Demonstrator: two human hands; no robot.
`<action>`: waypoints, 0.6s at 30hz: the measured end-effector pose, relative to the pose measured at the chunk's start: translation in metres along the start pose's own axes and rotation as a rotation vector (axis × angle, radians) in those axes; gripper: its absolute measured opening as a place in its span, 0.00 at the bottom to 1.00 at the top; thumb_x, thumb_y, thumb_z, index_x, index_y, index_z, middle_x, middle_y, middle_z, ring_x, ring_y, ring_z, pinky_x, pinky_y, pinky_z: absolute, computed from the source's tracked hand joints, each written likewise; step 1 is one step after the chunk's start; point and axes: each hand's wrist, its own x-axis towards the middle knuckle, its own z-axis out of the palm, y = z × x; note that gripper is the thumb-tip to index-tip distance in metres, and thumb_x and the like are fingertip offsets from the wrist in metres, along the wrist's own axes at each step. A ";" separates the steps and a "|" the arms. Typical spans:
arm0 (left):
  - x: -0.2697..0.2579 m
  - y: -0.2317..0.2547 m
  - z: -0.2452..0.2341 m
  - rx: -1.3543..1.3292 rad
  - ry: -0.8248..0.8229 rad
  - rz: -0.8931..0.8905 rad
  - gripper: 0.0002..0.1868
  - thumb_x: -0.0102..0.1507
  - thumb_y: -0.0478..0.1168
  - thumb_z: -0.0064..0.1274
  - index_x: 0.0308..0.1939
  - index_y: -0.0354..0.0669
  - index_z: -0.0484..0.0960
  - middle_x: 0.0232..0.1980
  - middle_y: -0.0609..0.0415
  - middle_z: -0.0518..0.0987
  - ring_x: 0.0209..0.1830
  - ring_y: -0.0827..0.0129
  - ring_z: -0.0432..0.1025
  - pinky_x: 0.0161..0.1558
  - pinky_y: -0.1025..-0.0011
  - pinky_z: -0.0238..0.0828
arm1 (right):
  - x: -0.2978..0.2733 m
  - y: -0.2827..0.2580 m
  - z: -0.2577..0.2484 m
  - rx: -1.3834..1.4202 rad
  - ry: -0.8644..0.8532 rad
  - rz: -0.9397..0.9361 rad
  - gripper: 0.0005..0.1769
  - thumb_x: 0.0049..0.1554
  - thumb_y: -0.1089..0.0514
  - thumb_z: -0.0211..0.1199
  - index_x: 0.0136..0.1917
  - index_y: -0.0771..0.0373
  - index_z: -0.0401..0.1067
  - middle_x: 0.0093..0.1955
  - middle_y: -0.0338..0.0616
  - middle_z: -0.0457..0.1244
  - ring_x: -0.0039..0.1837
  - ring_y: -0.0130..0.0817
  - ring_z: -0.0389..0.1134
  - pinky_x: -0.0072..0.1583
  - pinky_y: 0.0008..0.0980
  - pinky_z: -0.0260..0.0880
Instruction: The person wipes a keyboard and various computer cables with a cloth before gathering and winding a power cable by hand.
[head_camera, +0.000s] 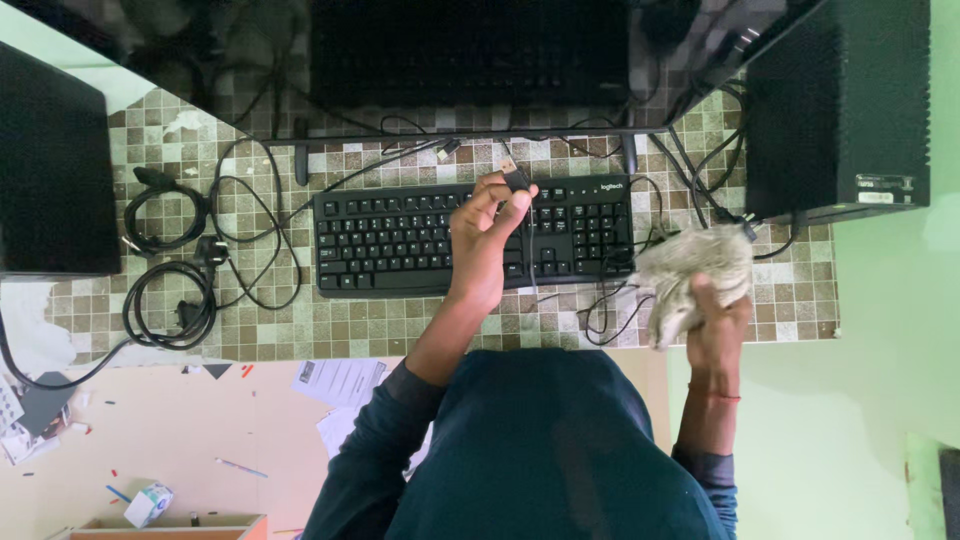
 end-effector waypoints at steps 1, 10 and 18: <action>-0.001 0.002 0.002 0.041 -0.021 0.015 0.09 0.68 0.41 0.63 0.39 0.38 0.84 0.55 0.53 0.77 0.61 0.66 0.71 0.68 0.64 0.64 | 0.003 -0.007 -0.006 0.134 0.117 0.062 0.21 0.64 0.65 0.61 0.70 0.70 0.68 0.60 0.50 0.68 0.58 0.38 0.71 0.60 0.38 0.76; -0.026 -0.006 0.046 0.135 -0.246 -0.072 0.07 0.60 0.35 0.65 0.39 0.36 0.85 0.63 0.55 0.72 0.63 0.68 0.69 0.64 0.65 0.71 | 0.003 -0.024 0.067 0.457 -0.336 0.185 0.37 0.51 0.59 0.67 0.72 0.63 0.61 0.61 0.43 0.67 0.60 0.34 0.71 0.60 0.35 0.74; -0.029 -0.004 0.043 0.340 -0.170 0.054 0.06 0.58 0.32 0.68 0.37 0.36 0.86 0.56 0.50 0.77 0.57 0.64 0.73 0.62 0.63 0.71 | -0.009 -0.045 0.118 0.218 -0.290 0.213 0.25 0.55 0.70 0.66 0.66 0.70 0.69 0.56 0.46 0.69 0.55 0.33 0.71 0.56 0.35 0.74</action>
